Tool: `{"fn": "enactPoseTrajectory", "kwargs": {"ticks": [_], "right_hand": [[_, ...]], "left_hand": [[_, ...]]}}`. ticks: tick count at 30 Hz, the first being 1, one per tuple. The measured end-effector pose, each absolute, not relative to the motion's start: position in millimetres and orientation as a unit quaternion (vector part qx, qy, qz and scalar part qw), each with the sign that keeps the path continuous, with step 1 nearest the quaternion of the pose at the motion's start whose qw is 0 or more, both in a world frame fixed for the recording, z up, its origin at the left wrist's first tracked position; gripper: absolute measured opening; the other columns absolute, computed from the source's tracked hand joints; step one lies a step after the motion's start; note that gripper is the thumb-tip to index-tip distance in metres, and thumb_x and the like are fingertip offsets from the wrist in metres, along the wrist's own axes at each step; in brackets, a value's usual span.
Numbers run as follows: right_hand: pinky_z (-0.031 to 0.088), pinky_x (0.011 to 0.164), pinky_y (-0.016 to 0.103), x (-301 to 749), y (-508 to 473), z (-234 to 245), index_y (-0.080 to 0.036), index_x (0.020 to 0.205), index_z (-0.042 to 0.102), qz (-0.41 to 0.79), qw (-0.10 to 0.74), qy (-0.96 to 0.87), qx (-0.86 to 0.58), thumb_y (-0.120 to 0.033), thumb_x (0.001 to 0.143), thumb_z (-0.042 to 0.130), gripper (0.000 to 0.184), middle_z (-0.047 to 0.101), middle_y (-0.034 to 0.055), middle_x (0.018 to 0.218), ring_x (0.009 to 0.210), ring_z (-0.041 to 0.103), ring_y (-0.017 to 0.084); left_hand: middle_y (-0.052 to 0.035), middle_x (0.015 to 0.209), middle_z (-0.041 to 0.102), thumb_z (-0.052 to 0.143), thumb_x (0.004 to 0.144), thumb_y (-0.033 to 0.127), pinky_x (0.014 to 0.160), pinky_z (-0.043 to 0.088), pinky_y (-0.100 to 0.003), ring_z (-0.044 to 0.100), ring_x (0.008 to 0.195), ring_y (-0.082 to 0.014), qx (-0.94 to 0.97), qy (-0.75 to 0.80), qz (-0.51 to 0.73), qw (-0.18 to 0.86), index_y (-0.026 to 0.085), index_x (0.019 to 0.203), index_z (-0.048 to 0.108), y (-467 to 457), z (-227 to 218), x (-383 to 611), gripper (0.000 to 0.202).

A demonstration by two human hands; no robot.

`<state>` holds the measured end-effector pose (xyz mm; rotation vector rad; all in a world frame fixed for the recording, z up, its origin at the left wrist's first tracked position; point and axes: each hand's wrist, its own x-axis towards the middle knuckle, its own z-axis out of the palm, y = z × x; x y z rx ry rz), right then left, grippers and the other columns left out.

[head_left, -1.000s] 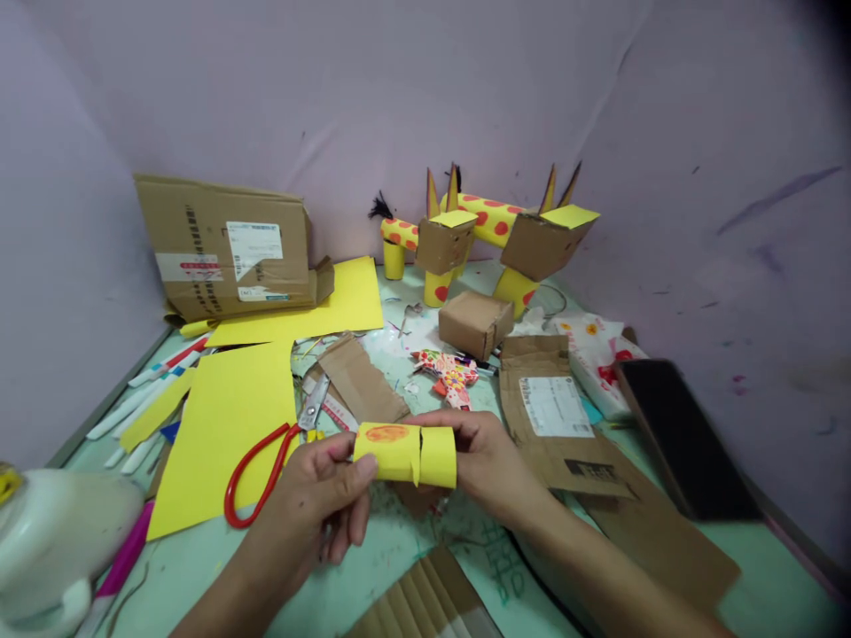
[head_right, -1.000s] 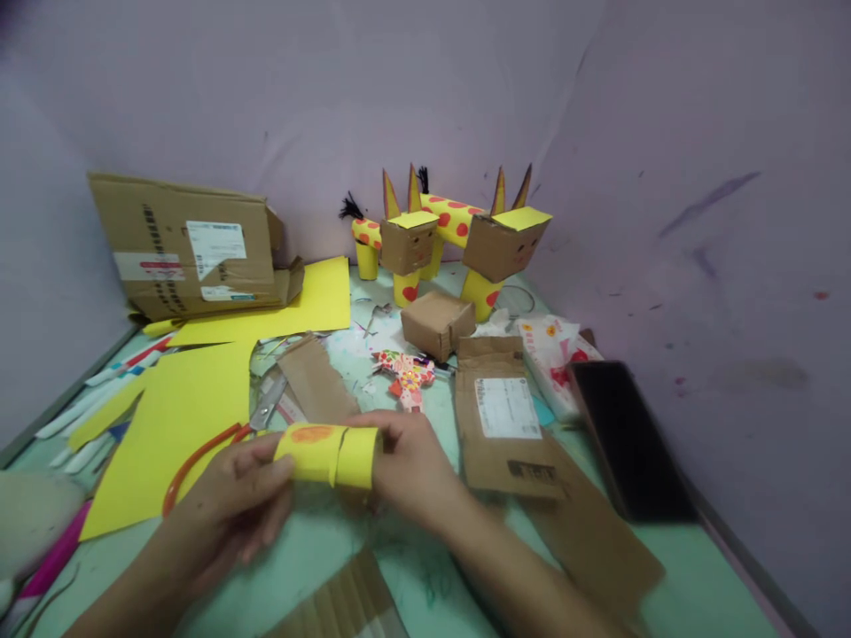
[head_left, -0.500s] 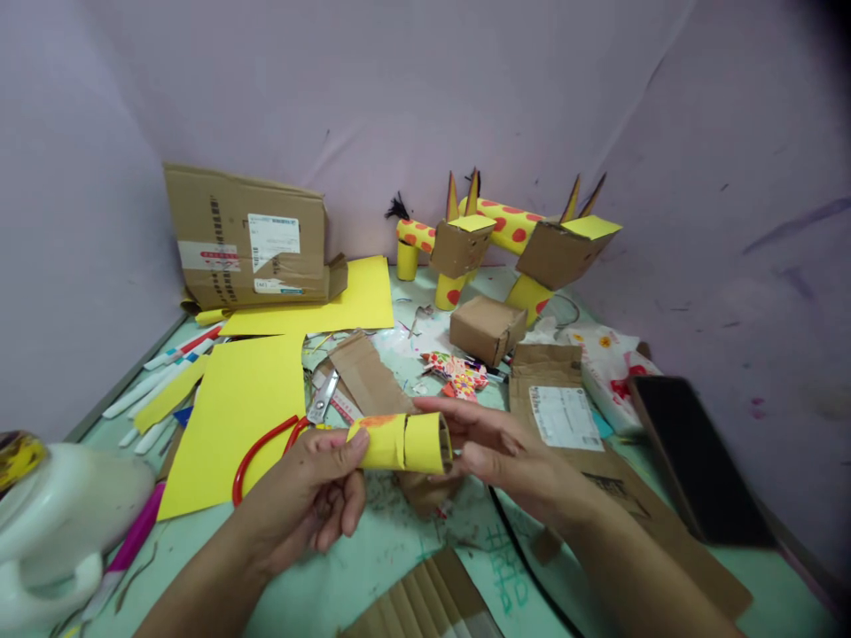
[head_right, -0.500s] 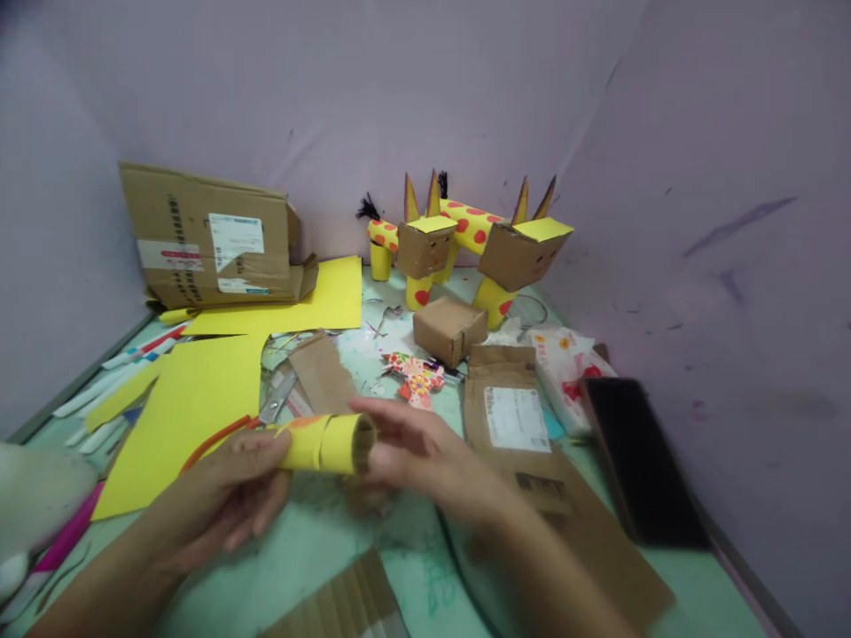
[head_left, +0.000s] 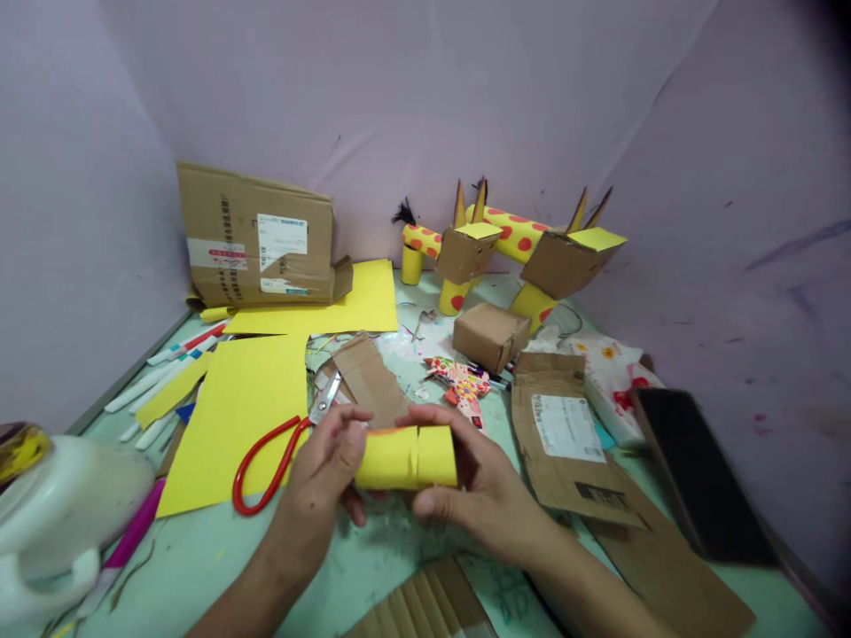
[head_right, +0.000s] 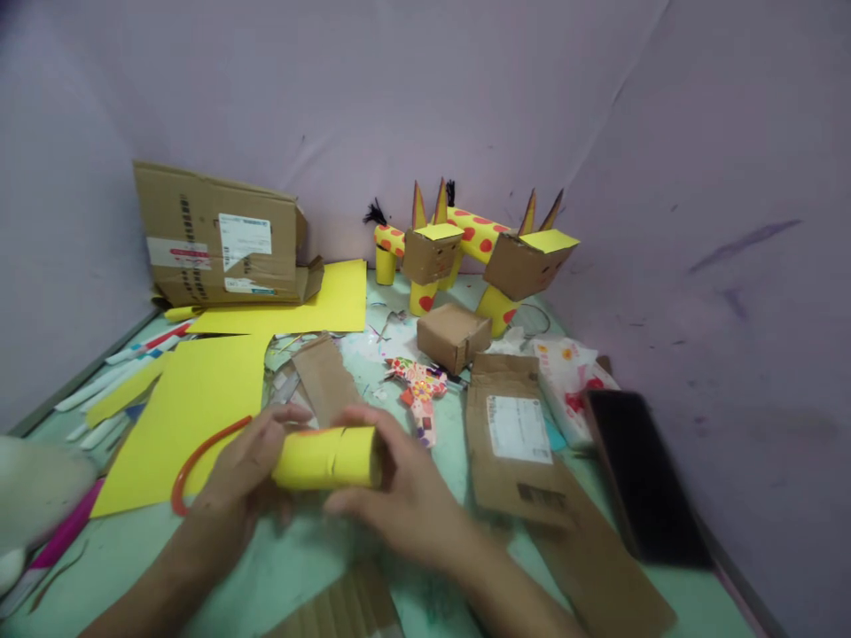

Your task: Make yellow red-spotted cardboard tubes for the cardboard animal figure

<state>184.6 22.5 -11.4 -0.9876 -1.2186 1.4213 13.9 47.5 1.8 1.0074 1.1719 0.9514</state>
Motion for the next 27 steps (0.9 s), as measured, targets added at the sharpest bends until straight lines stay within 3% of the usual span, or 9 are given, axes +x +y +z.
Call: {"fn": "enactPoseTrajectory", "kwargs": {"ticks": [2,4,7,10,13,16,19,24,27], "right_hand": [[0.047,0.089,0.039,181,21,-15,-0.026,0.117,0.055,0.553,0.476,-0.552,-0.405,-0.039,0.060,0.080,0.064,0.061,0.0080,0.116,0.105,0.058,0.027],[0.044,0.093,0.041,178,19,-17,-0.026,0.123,0.052,0.512,0.457,-0.595,-0.417,-0.040,0.058,0.081,0.073,0.058,0.0092,0.120,0.109,0.056,0.027],[0.046,0.091,0.041,177,14,-21,-0.030,0.138,0.032,0.516,0.458,-0.591,-0.418,-0.055,0.060,0.074,0.092,0.043,0.0123,0.137,0.114,0.052,0.028],[0.046,0.091,0.042,178,9,-24,-0.030,0.143,0.015,0.460,0.468,-0.621,-0.428,-0.065,0.074,0.053,0.086,0.032,0.0129,0.144,0.119,0.048,0.030],[0.038,0.097,0.046,178,6,-28,-0.026,0.142,0.021,0.344,0.447,-0.688,-0.458,-0.062,0.087,0.031,0.067,0.041,0.0125,0.139,0.119,0.046,0.030],[0.038,0.097,0.044,175,3,-28,-0.022,0.137,0.032,0.329,0.429,-0.698,-0.469,-0.059,0.090,0.019,0.061,0.052,0.0126,0.128,0.114,0.051,0.029],[0.040,0.095,0.042,172,0,-27,-0.021,0.134,0.037,0.357,0.427,-0.669,-0.492,-0.056,0.091,0.017,0.059,0.056,0.0125,0.122,0.112,0.053,0.028],[0.047,0.088,0.037,171,-3,-29,-0.023,0.135,0.038,0.398,0.436,-0.637,-0.497,-0.052,0.092,0.021,0.054,0.059,0.0098,0.118,0.108,0.056,0.027],[0.049,0.087,0.037,171,-4,-32,-0.022,0.136,0.037,0.400,0.435,-0.625,-0.510,-0.051,0.092,0.020,0.055,0.058,0.0100,0.120,0.111,0.054,0.027]], "left_hand": [[0.0007,0.066,0.057,0.061,0.072,0.053,0.033,0.036,-0.019,0.050,0.049,-0.0133,0.436,0.489,0.396,0.644,0.019,0.091,0.059,44,-2,18,0.039],[0.0015,0.060,0.053,0.060,0.073,0.050,0.037,0.035,-0.019,0.046,0.049,-0.0124,0.452,0.498,0.403,0.620,0.018,0.075,0.059,42,-5,20,0.032],[0.0014,0.055,0.051,0.061,0.074,0.044,0.045,0.036,-0.020,0.044,0.052,-0.0134,0.479,0.543,0.418,0.548,0.018,0.061,0.056,41,-6,22,0.030],[0.0011,0.056,0.051,0.055,0.079,0.043,0.047,0.035,-0.022,0.044,0.053,-0.0148,0.496,0.571,0.403,0.515,0.020,0.064,0.057,38,-5,24,0.028],[0.0013,0.056,0.049,0.048,0.083,0.043,0.048,0.035,-0.023,0.043,0.053,-0.0157,0.508,0.579,0.383,0.510,0.021,0.068,0.057,33,-6,28,0.028],[-0.0011,0.063,0.056,0.046,0.085,0.042,0.052,0.037,-0.024,0.047,0.060,-0.0179,0.516,0.569,0.387,0.509,0.021,0.068,0.058,27,-5,31,0.029],[-0.0019,0.069,0.059,0.048,0.085,0.038,0.056,0.038,-0.024,0.049,0.064,-0.0184,0.516,0.558,0.406,0.508,0.021,0.069,0.060,22,-4,32,0.026],[0.0002,0.059,0.055,0.050,0.084,0.028,0.055,0.036,-0.024,0.047,0.055,-0.0158,0.556,0.548,0.435,0.449,0.022,0.068,0.061,15,-5,33,0.021],[0.0004,0.057,0.054,0.047,0.085,0.032,0.055,0.035,-0.025,0.044,0.052,-0.0153,0.569,0.532,0.487,0.395,0.021,0.066,0.060,13,-7,36,0.026]]}}
